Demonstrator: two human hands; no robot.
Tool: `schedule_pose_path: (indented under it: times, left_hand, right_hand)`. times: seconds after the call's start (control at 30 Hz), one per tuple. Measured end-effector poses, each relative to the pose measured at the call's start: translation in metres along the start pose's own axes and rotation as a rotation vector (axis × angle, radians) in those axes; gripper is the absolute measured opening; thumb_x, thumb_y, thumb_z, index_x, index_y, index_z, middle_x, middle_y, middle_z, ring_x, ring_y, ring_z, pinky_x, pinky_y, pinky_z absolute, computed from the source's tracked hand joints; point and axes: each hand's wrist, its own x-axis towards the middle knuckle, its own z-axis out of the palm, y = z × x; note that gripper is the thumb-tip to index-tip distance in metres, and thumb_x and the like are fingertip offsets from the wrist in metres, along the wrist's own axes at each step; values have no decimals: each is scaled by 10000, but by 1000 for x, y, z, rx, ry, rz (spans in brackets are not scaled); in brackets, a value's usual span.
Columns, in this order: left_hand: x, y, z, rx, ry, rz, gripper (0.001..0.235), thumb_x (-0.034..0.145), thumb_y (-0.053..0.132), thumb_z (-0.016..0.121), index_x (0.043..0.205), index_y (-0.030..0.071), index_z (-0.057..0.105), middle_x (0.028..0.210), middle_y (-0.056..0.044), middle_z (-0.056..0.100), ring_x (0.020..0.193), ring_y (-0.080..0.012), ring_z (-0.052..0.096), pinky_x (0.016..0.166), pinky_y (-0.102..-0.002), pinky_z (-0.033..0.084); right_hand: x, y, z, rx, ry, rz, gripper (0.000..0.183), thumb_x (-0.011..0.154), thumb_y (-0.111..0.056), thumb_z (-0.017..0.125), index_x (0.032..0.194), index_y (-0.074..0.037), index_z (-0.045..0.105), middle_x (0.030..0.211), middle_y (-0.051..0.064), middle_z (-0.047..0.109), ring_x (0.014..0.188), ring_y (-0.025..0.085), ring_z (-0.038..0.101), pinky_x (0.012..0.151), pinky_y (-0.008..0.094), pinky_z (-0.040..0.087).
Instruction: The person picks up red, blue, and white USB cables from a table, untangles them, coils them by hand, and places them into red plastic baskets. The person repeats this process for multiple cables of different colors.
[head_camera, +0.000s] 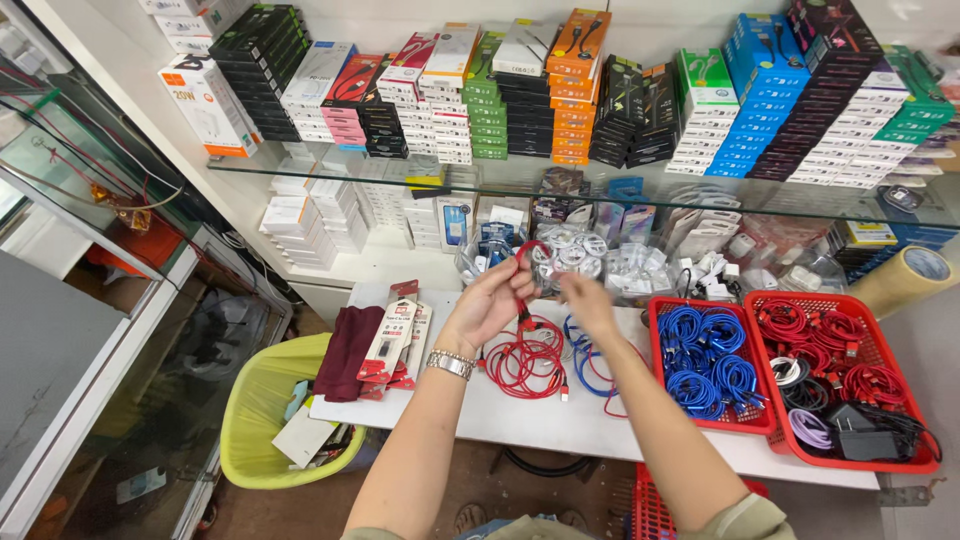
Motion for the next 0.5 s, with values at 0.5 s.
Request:
schedule_pose_path:
  times: [0.5]
  left_hand:
    - [18, 6, -20, 893, -137, -275, 372, 1171, 299, 489, 1007, -5, 625, 669, 51, 411, 615, -124, 421, 648, -351, 391]
  right_hand:
    - [16, -43, -79, 278, -401, 187, 207, 954, -260, 721, 1040, -78, 769, 762, -49, 618, 643, 44, 461, 554, 221, 335]
